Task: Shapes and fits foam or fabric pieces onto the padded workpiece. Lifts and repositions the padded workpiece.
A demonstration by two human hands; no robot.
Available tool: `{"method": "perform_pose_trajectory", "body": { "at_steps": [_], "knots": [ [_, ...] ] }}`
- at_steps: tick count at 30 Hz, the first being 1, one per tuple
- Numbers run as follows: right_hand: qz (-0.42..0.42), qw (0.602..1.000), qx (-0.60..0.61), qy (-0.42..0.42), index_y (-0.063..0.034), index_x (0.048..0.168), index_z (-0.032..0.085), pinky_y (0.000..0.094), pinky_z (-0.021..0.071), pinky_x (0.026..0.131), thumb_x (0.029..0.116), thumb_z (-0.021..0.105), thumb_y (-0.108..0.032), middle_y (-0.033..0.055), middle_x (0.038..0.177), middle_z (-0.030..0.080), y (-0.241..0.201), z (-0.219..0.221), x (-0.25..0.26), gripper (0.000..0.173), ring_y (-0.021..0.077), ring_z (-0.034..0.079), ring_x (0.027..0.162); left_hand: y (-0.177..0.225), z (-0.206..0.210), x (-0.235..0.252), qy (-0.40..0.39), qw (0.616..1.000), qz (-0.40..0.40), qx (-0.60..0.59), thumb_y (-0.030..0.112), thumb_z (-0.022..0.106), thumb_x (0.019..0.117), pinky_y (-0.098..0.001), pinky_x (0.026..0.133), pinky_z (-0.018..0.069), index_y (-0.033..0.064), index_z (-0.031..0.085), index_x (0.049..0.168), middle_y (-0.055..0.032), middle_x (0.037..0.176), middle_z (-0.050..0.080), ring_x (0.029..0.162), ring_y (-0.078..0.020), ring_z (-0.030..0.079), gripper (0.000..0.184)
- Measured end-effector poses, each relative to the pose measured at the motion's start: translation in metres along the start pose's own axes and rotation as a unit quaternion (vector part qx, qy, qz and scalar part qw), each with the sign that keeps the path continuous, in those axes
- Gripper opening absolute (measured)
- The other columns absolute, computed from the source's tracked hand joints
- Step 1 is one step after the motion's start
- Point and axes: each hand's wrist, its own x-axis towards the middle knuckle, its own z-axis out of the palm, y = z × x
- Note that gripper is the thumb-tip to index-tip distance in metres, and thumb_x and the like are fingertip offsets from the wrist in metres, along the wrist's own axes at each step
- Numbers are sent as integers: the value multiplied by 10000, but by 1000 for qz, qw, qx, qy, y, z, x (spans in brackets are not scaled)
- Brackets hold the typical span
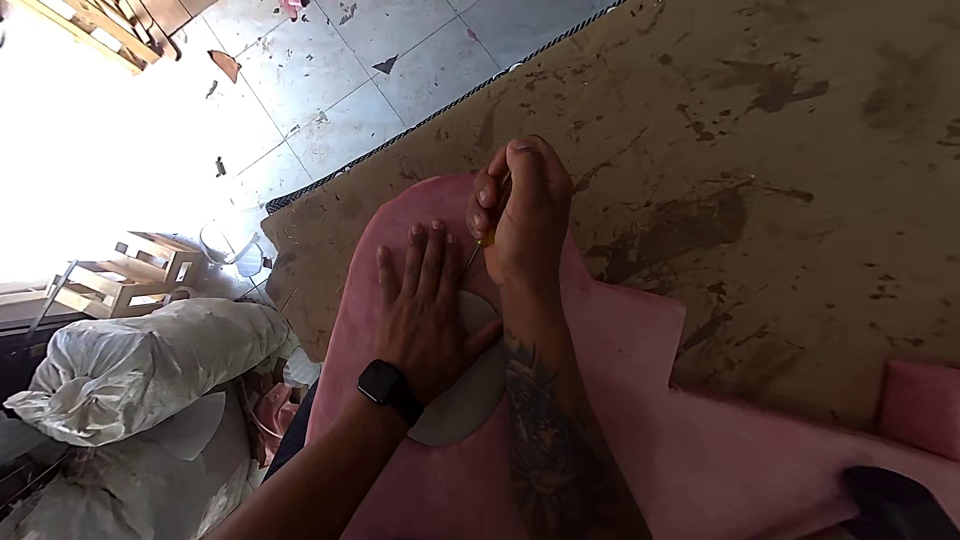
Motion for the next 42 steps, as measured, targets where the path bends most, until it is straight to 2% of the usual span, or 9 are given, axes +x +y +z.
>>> {"method": "perform_pose_trajectory", "body": {
  "at_steps": [5, 10, 14, 19, 26, 29, 33, 39, 42],
  "knots": [
    [-91, 995, 17, -34, -65, 939, 511, 288, 454, 393, 1124, 300, -204, 36, 627, 481, -5, -6, -19, 313, 148, 481, 447, 2, -1, 3, -13, 1000, -3, 11, 931, 342, 795, -709, 1232, -22, 85, 167, 1653, -86, 1742, 16, 1599, -306, -60, 1217],
    [-160, 984, 78, -14, -98, 934, 501, 262, 436, 409, 1116, 324, -238, 18, 650, 462, -3, -11, -50, 290, 129, 451, 461, 2, -2, 1, -9, 1000, 9, 26, 928, 354, 783, -726, 1219, -29, 45, 159, 1646, -119, 1738, 8, 1596, -333, -61, 1249],
    [-166, 982, 87, -13, -117, 961, 508, 230, 423, 430, 1115, 346, -290, 23, 703, 467, -4, -14, -69, 283, 120, 454, 498, 2, 0, -1, 2, 999, 16, 32, 934, 356, 762, -742, 1205, -47, 50, 127, 1650, -117, 1738, -28, 1592, -344, -92, 1275],
    [-206, 972, 110, -16, -121, 923, 540, 246, 446, 445, 1102, 395, -333, 9, 679, 473, 1, -16, -81, 313, 125, 470, 497, 2, 4, -5, 20, 999, 20, 30, 899, 365, 776, -766, 1187, -38, 51, 109, 1652, -125, 1737, -24, 1587, -374, -91, 1246],
    [-242, 960, 142, -5, -123, 902, 572, 265, 456, 437, 1075, 451, -349, 11, 649, 499, 12, -21, -90, 309, 136, 489, 489, 0, 8, 0, -11, 999, 22, 45, 825, 403, 797, -765, 1181, -61, 65, 32, 1655, -120, 1733, -86, 1582, -359, -139, 1205],
    [-232, 965, 124, -2, -134, 927, 562, 247, 439, 446, 1085, 428, -367, 6, 686, 489, 8, -19, -90, 311, 125, 476, 507, 2, 4, 4, -28, 997, 14, 67, 841, 369, 811, -771, 1184, -27, 87, 68, 1660, -122, 1735, -60, 1589, -351, -104, 1175],
    [-218, 969, 119, -8, -134, 914, 552, 246, 431, 459, 1092, 412, -342, 9, 711, 479, 2, -18, -91, 307, 121, 468, 531, 8, 3, 11, -26, 997, 1, 74, 793, 449, 809, -794, 1163, -18, 117, 76, 1665, -119, 1736, -59, 1585, -356, -119, 1152],
    [-253, 954, 159, 6, -118, 899, 571, 268, 445, 452, 1077, 443, -288, 9, 691, 509, 11, -20, -90, 277, 125, 484, 514, 5, 9, 16, -15, 997, 6, 73, 662, 414, 899, -791, 1169, -21, 190, 51, 1671, -78, 1741, -58, 1590, -341, -104, 975],
    [-247, 959, 141, -11, -113, 923, 563, 276, 450, 463, 1084, 423, -274, 15, 702, 501, 4, -21, -87, 267, 135, 486, 527, 6, 8, 15, 1, 998, 5, 64, 707, 435, 862, -781, 1178, -20, 209, 39, 1672, -91, 1739, -58, 1590, -346, -102, 1030]
  ]
}}
